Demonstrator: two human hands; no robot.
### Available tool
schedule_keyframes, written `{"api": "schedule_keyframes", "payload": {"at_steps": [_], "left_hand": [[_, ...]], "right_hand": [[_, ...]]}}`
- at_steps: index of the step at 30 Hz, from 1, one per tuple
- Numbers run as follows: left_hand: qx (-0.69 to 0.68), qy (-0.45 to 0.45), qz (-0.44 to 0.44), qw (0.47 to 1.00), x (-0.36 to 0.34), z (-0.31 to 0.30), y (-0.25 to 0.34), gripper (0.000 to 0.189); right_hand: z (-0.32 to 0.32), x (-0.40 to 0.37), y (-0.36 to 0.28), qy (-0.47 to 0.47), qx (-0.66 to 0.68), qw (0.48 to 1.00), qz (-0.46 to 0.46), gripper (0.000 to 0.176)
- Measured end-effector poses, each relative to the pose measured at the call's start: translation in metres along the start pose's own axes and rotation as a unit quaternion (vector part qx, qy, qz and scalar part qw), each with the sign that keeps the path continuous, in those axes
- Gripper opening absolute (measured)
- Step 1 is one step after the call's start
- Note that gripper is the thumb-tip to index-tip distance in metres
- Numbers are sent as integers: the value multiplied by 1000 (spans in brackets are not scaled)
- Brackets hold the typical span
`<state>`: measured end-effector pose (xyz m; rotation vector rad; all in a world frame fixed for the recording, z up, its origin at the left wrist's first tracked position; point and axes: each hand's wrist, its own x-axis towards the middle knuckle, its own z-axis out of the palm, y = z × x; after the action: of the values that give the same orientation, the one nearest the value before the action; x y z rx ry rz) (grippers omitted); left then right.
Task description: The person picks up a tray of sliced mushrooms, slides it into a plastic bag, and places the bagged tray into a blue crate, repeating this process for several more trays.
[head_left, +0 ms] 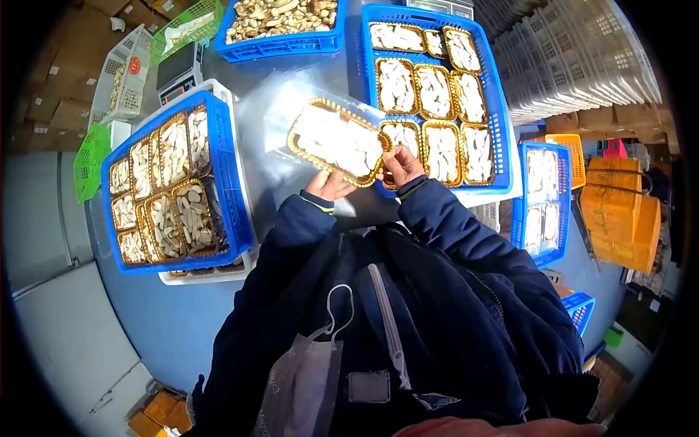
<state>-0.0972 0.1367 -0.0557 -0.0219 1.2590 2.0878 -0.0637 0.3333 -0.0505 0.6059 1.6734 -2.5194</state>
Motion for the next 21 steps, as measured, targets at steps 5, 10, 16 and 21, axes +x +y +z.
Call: {"api": "schedule_keyframes", "payload": {"at_steps": [5, 10, 16, 21], "left_hand": [[18, -41, -97, 994, 15, -23, 0, 37], [165, -97, -115, 975, 8, -7, -7, 32], [222, -169, -206, 938, 0, 15, -15, 27], [151, -203, -64, 965, -10, -34, -8, 32]], "right_hand": [[-6, 2, 7, 17, 38, 998, -38, 10], [-7, 1, 8, 36, 40, 998, -27, 10], [-16, -3, 13, 6, 1, 999, -45, 18], [-27, -6, -12, 31, 32, 993, -109, 7]]}}
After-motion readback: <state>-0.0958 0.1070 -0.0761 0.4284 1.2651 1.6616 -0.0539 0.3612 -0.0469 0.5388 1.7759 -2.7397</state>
